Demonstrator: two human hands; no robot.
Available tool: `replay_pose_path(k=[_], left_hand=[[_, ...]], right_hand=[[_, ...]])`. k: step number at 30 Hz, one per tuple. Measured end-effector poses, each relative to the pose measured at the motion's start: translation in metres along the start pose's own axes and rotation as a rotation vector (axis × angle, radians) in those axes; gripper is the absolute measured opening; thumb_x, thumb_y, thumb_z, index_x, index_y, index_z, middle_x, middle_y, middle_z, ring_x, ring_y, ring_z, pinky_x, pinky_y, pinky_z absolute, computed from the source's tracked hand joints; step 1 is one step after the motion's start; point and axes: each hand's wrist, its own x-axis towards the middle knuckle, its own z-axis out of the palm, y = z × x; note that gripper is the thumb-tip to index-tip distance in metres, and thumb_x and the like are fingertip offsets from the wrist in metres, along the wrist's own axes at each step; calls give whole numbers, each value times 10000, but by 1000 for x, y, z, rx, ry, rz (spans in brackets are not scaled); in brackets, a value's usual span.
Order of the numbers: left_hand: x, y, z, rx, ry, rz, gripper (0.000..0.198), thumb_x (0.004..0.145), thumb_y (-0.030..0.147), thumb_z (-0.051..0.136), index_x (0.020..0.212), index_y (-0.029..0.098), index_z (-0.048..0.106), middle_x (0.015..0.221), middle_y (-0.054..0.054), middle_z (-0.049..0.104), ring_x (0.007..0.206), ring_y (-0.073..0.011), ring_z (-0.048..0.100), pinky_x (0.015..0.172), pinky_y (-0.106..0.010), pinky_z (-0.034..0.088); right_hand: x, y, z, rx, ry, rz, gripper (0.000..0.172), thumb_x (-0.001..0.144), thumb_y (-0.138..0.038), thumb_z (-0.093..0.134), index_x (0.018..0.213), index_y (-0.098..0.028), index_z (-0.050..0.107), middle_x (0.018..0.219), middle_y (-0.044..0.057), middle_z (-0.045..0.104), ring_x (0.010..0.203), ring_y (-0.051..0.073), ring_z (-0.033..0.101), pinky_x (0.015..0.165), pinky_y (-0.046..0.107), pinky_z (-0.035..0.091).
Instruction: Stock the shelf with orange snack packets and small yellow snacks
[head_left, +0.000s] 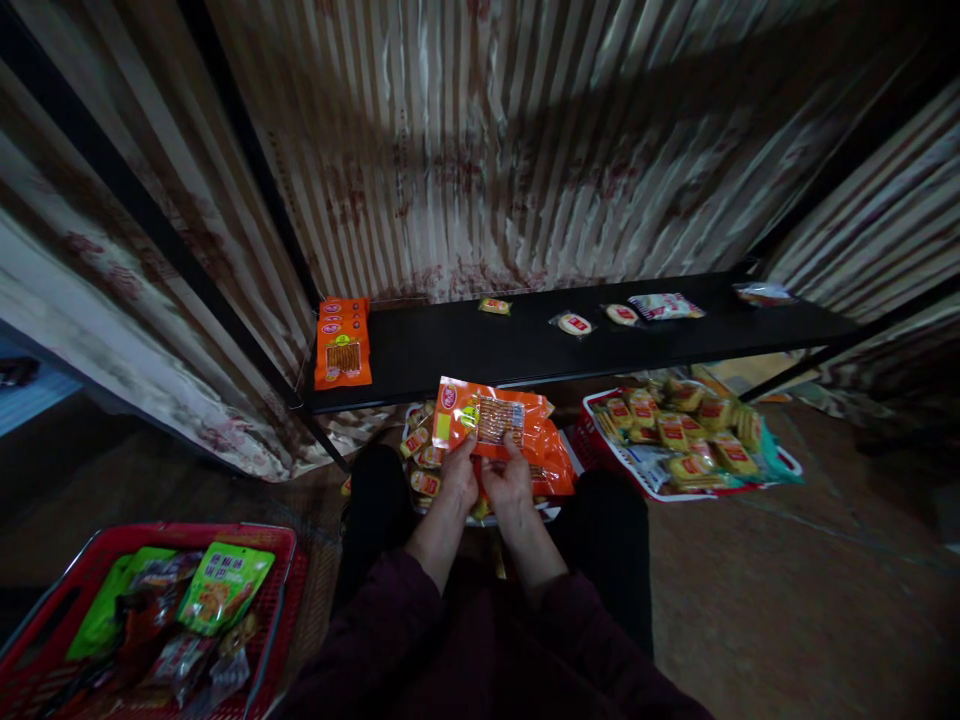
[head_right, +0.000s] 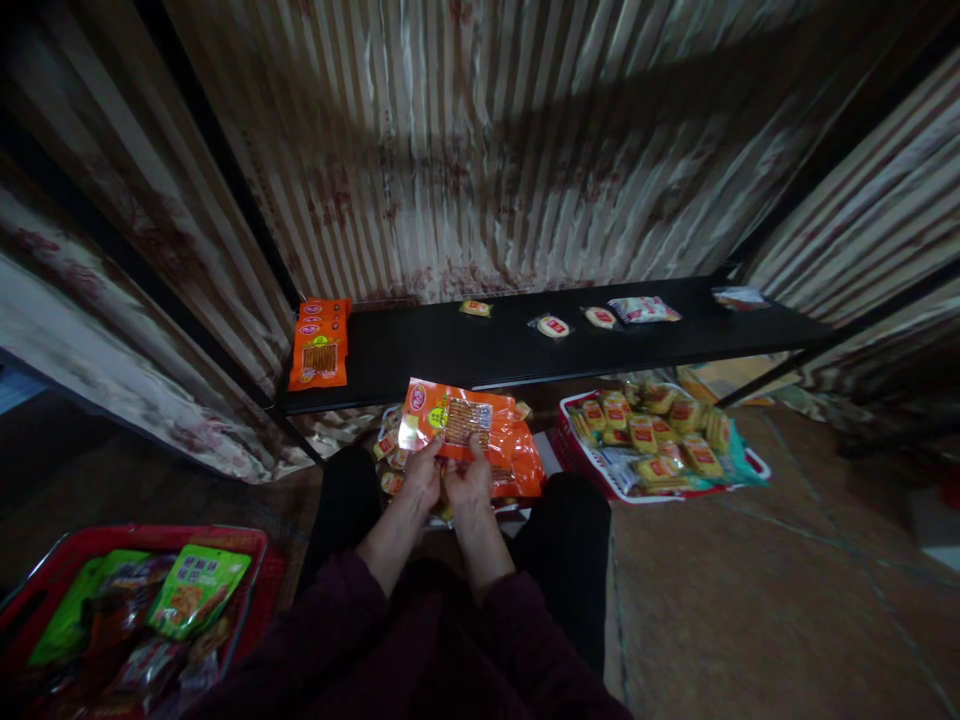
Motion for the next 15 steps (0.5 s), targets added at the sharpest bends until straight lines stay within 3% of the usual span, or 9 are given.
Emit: replay_pose_path(k=[4, 10, 15], left_hand=[[3, 13, 4, -3, -6, 47, 206, 683, 56, 674, 863, 139, 616, 785, -41, 694, 691, -136, 656, 712, -267, 532], [12, 25, 1, 60, 57, 101, 220, 705, 89, 670, 892, 175, 590, 773, -11, 677, 679, -121, 652, 684, -254, 527], [23, 36, -2, 133, 66, 143, 220, 690, 66, 644, 872, 171, 579, 774, -12, 672, 659, -114, 644, 693, -267, 526]], right_hand=[[-6, 3, 3, 170, 112, 130, 95, 764, -140, 631, 801, -217, 590, 662, -50, 685, 661, 89, 666, 682, 168, 567], [-3, -1, 1, 46, 50, 60, 85, 746, -201, 655, 801, -229, 596, 668, -49, 686, 717, 114, 681, 676, 199, 578], [-4, -8, -3, 20, 81, 28, 164, 700, -146, 680, 774, -241, 568, 676, -79, 688, 602, 98, 657, 545, 180, 556]])
